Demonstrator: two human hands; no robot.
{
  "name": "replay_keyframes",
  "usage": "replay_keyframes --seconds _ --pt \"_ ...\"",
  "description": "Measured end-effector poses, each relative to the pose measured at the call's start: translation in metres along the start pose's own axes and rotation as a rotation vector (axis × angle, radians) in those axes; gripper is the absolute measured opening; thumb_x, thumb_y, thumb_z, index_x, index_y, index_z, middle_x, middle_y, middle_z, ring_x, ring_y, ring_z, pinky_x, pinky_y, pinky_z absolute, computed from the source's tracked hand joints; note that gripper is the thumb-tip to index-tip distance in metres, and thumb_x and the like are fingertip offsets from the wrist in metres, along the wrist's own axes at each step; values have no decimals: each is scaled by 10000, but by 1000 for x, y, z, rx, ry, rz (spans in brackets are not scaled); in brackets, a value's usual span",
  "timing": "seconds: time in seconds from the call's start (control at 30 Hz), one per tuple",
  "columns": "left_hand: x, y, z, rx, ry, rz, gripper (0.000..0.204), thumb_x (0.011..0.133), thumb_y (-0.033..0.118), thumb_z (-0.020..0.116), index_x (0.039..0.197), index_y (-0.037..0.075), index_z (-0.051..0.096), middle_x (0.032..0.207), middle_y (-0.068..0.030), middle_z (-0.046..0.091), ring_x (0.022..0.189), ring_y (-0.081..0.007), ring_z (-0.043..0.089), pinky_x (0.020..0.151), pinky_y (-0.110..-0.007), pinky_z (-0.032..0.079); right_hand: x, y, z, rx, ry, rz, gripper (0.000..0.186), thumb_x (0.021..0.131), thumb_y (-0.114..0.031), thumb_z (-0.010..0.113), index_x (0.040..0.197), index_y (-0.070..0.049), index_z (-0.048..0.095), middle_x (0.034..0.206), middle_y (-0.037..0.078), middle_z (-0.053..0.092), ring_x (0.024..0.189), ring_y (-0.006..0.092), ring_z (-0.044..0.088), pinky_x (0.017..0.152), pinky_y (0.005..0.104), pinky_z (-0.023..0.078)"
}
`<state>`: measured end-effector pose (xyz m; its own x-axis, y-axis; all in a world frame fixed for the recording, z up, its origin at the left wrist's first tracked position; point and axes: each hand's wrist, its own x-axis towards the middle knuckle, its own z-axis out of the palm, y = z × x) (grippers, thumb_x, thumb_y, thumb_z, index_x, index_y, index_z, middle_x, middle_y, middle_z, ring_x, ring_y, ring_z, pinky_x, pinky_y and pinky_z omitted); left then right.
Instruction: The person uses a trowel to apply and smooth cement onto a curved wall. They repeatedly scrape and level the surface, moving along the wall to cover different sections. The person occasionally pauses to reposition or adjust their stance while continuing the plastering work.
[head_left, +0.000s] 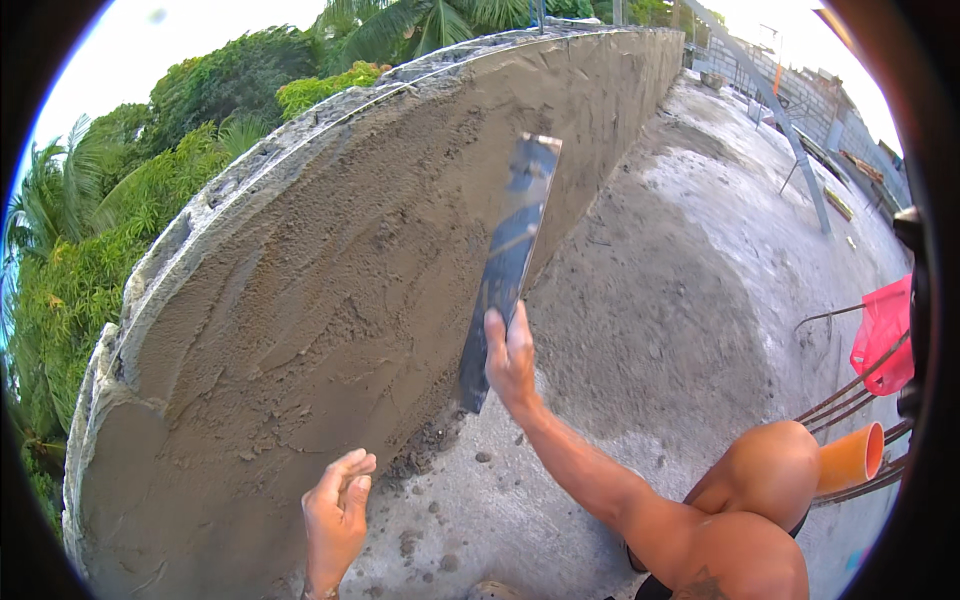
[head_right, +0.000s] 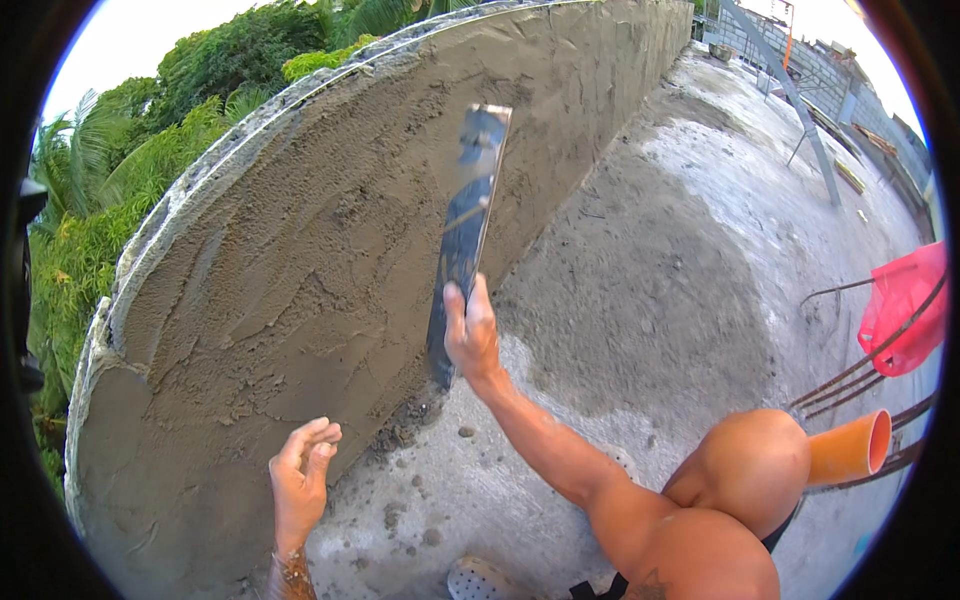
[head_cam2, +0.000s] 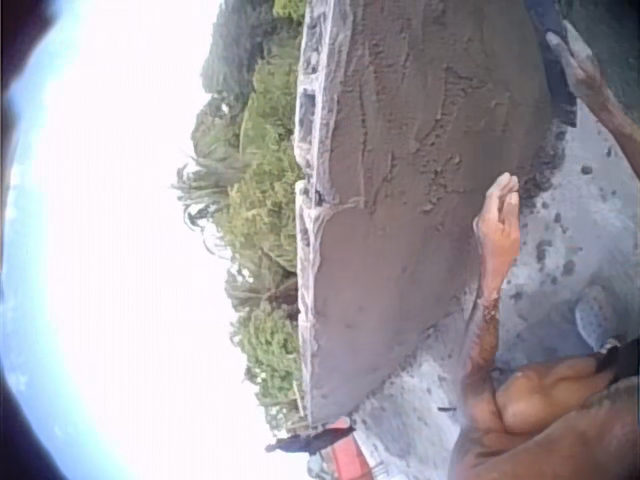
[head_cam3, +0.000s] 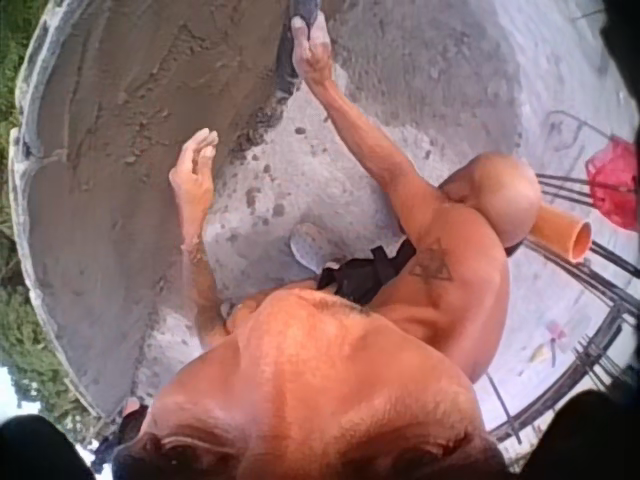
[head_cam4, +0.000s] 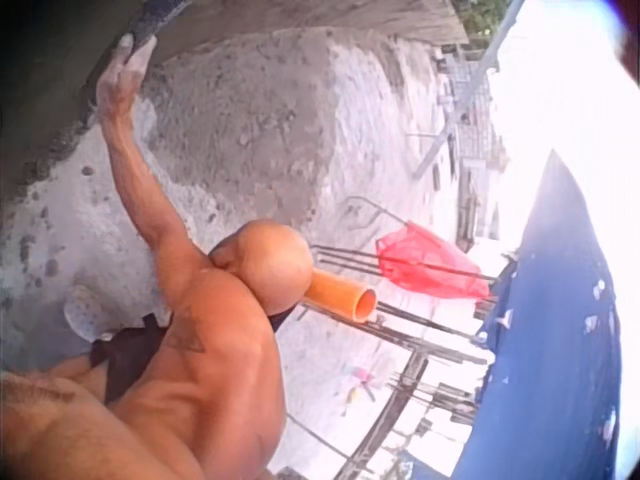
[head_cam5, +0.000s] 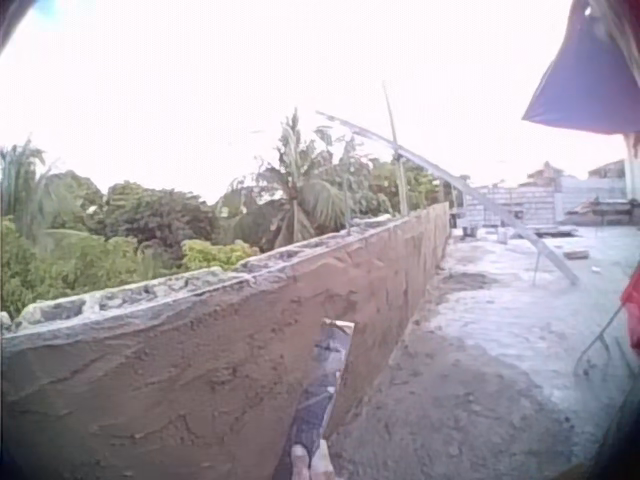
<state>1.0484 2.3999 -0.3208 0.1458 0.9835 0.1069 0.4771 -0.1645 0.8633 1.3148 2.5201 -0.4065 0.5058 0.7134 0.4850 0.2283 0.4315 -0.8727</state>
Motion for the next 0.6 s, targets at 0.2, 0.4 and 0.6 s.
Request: replay_keyframes --seconds 0.2,0.4,0.6 --pt "-32 -40 10 77 -285 -285 294 970 91 653 1224 -56 632 1126 -167 737 1056 -216 708 912 -333 559 185 -33 25 -150 306 -269 277 1042 -270 566 1178 -30 598 896 144 674 812 275 651 770 406 504" --pt "-40 -56 18 110 -366 -336 310 969 116 661 1240 -34 634 1136 -163 741 1057 -218 714 885 -351 569 217 -52 60 -183 332 -274 228 1001 -172 591 1145 4 593 1010 212 639 936 423 624 826 473 488" --pt "-44 -74 16 109 -391 -402 315 964 121 672 1243 -19 634 1118 -167 746 1046 -238 723 883 -357 568 199 -43 70 -152 333 -305 214 991 -149 597 1139 6 603 1031 196 630 955 408 621 832 462 489"
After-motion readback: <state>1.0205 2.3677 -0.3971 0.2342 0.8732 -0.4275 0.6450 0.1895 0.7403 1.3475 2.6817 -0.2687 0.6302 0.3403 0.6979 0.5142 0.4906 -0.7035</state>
